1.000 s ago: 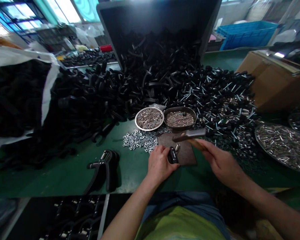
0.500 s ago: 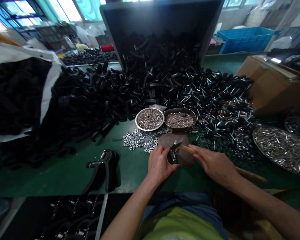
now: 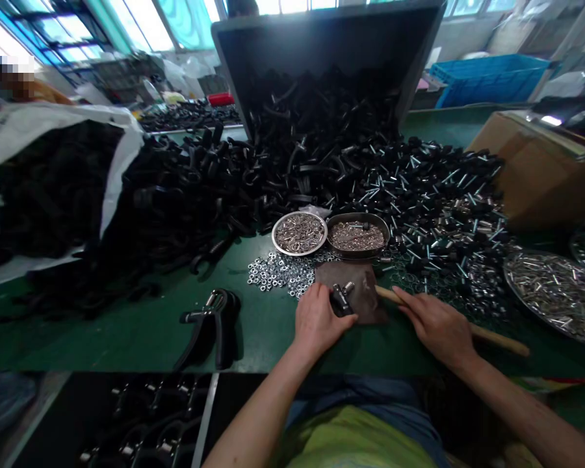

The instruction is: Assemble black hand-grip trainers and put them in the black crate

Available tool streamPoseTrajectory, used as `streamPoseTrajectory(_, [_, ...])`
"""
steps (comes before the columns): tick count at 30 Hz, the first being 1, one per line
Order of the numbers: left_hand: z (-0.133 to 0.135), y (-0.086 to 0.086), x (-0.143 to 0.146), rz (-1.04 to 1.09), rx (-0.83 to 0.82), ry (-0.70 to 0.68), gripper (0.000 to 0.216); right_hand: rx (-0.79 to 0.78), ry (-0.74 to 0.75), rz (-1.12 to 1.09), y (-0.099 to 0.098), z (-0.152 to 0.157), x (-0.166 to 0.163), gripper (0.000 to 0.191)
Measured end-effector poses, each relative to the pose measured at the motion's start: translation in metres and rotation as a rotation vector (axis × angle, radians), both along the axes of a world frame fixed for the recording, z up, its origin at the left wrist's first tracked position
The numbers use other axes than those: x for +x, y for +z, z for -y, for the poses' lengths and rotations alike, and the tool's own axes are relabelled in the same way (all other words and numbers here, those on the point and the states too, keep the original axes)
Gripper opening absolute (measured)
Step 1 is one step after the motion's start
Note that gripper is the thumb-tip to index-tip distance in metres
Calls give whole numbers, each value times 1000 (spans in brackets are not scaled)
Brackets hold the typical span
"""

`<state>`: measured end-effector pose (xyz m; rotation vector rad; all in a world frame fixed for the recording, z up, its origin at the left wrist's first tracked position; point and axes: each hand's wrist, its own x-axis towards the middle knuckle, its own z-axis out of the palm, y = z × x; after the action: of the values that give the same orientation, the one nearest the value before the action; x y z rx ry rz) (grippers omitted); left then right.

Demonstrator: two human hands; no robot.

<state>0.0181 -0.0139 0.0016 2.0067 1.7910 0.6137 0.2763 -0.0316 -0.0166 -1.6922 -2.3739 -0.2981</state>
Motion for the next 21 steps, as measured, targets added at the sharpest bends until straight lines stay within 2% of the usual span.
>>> streamPoseTrajectory(3, [2,6,1,222,-73,136,55,72,0,32,1,-5,4,34])
streamPoseTrajectory(6, [11,13,9,461,-156,195,59,39,61,-241,13,-11,-27,40])
streamPoseTrajectory(8, [18,18,14,543,-183,108,54,-63,150,-448,23,-15,-57,44])
streamPoseTrajectory(10, [18,24,11,521,-183,-102,46,-118,196,-541,30,-21,-81,34])
streamPoseTrajectory(12, [6,32,-7,416,-161,-265,38,-116,185,-498,33,-30,-91,26])
streamPoseTrajectory(13, [-4,38,-23,347,-145,-272,36,-121,170,-430,33,-34,-91,25])
streamPoseTrajectory(14, [-18,43,-43,283,-120,-183,34,-134,158,-337,32,-37,-90,24])
streamPoseTrajectory(16, [-51,53,-90,125,-63,191,28,-149,150,-142,30,-40,-85,22])
streamPoseTrajectory(17, [-68,56,-115,92,-45,304,25,-145,154,-66,29,-40,-84,22])
streamPoseTrajectory(19, [-97,58,-159,71,-34,430,22,-120,169,19,29,-36,-84,23])
streamPoseTrajectory(21, [-116,54,-190,78,-64,505,22,-86,158,45,30,-31,-88,23])
